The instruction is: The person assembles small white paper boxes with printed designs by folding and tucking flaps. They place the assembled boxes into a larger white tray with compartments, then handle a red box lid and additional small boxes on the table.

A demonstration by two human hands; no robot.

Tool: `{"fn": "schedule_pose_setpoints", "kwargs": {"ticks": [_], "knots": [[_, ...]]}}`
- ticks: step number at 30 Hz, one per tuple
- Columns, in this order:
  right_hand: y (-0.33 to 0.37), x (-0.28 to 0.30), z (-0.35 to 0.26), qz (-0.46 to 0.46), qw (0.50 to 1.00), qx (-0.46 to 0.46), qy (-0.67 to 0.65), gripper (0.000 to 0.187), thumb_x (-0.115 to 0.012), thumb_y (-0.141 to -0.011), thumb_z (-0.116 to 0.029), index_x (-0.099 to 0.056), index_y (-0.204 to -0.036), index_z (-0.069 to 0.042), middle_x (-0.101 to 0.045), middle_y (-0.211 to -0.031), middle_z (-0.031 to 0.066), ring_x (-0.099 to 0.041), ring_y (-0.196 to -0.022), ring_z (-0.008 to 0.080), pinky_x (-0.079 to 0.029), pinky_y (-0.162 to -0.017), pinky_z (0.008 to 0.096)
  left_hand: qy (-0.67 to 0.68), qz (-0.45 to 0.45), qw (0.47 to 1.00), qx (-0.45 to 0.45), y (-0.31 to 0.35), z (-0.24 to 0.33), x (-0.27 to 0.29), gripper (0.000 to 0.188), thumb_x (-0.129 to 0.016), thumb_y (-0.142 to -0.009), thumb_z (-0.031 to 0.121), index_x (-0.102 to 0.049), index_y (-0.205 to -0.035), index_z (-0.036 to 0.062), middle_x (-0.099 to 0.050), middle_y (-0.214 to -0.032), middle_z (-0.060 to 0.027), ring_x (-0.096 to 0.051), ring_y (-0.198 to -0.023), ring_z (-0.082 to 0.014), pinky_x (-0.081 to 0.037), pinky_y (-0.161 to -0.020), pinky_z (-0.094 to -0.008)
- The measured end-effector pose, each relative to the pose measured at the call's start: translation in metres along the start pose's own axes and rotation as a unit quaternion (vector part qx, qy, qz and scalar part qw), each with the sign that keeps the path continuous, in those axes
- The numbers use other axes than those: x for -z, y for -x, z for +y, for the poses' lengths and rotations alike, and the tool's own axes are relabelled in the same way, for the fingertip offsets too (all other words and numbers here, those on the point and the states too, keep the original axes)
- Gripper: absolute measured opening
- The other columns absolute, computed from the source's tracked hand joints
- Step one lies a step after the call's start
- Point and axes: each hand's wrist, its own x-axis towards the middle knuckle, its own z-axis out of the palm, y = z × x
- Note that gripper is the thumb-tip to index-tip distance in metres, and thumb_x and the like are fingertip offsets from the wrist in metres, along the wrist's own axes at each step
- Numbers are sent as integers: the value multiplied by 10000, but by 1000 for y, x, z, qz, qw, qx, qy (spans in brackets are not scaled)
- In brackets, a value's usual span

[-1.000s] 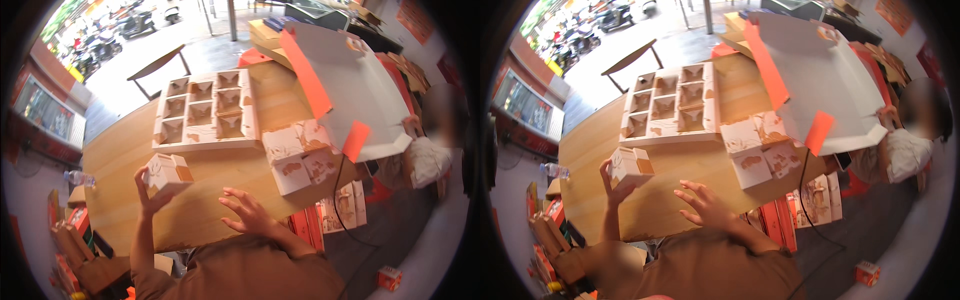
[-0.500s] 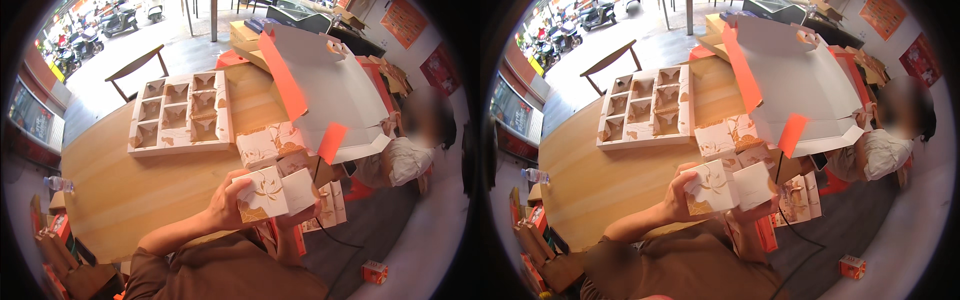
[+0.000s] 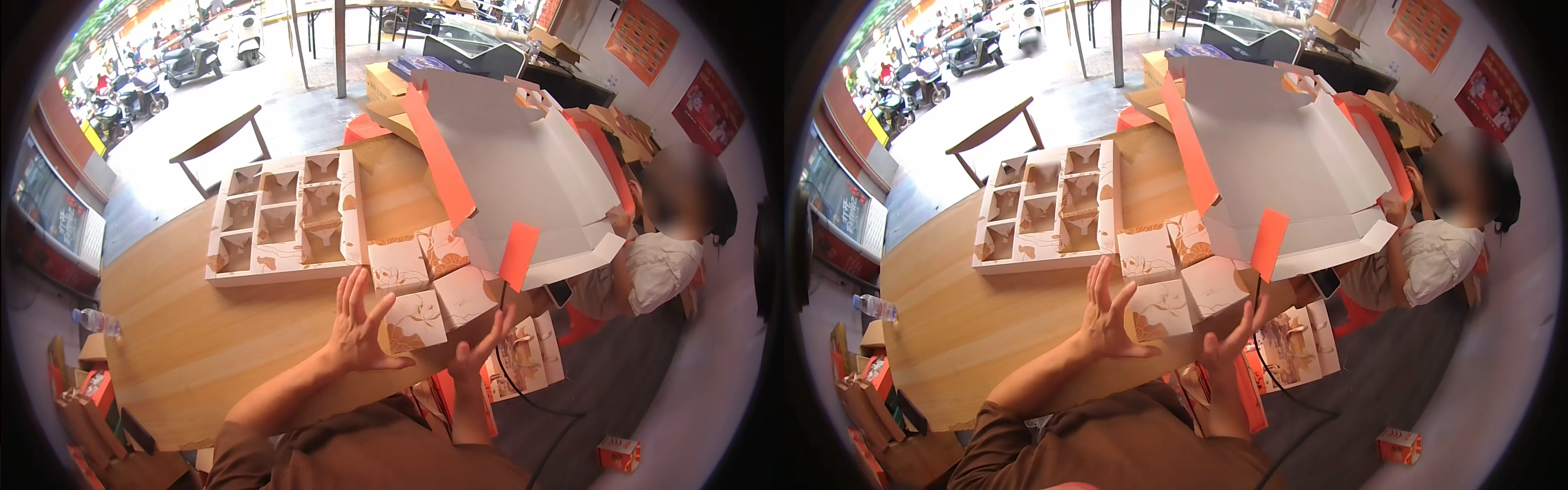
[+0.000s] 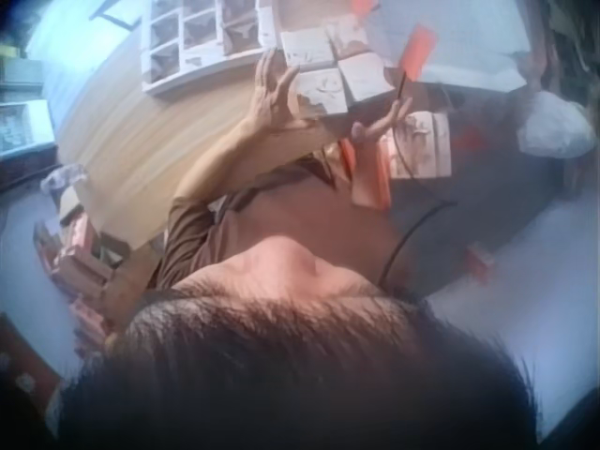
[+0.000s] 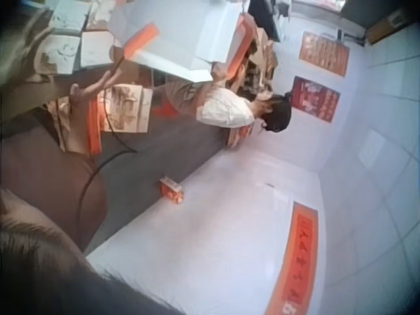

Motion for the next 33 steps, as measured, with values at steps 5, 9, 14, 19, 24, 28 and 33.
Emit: {"fn": "schedule_pose_setpoints", "kwargs": {"ticks": [5,9,14,19,24,28,33], "knots": [[2,-5,-28,6,984,172,38,1193,-564,-893,-859,-154,-1702,-83,-36,-1721,355,-127,-1587,537,-184,-1249,679,65,-56,991,99,-4,-7,-10,1273,-969,-608,600,-378,-1602,67,-123,-1655,-430,-165,-1551,-610,-296,-1230,-657],[2,-10,-38,-79,983,93,135,1145,-625,-883,-828,-290,-1666,-61,-79,-1703,388,-129,-1580,569,-205,-1231,696,66,-55,988,129,-9,5,-29,1242,-948,-664,570,-356,-1596,2,-121,-1650,-446,-232,-1524,-618,-365,-1215,-593],[5,-18,-29,-43,992,53,104,1004,-584,-979,-714,-280,-1673,-54,-81,-1717,369,-147,-1584,562,-198,-1230,691,66,-63,989,116,-14,7,-29,1314,-913,-672,628,-262,-1641,25,-140,-1660,-430,-217,-1536,-604,-264,-1232,-647],[13,-14,-30,-43,990,86,103,1020,-478,-990,-772,-226,-1700,-84,-83,-1733,336,-141,-1593,538,-182,-1229,700,44,-53,996,59,-1,-8,9,1278,-855,-700,709,-281,-1625,39,-196,-1654,-408,-244,-1532,-580,-245,-1246,-639],[20,-14,-34,18,983,156,92,877,-566,-987,-607,-308,-1652,-97,-146,-1717,318,-190,-1580,518,-192,-1228,700,-178,6,982,64,22,-78,94,944,-899,-760,443,-473,-1539,122,-392,-1624,-216,-421,-1478,-415,-343,-1206,-614],[12,-30,-74,-46,967,249,18,692,-644,-942,-462,-469,-1518,-120,-258,-1666,285,-277,-1545,478,-239,-1219,687,-297,-46,937,178,60,-145,166,771,-854,-797,335,-535,-1464,114,-577,-1385,-158,-485,-1390,-360,-337,-1210,-544],[-45,-82,-154,-312,894,314,-66,639,-799,-864,-378,-594,-1425,-151,-402,-1585,210,-388,-1489,397,-309,-1220,620,-341,-51,933,101,101,-169,199,381,-829,-815,270,-670,-1117,102,-646,-1015,-107,-614,-1124,-324,-425,-1118,-519]]}}
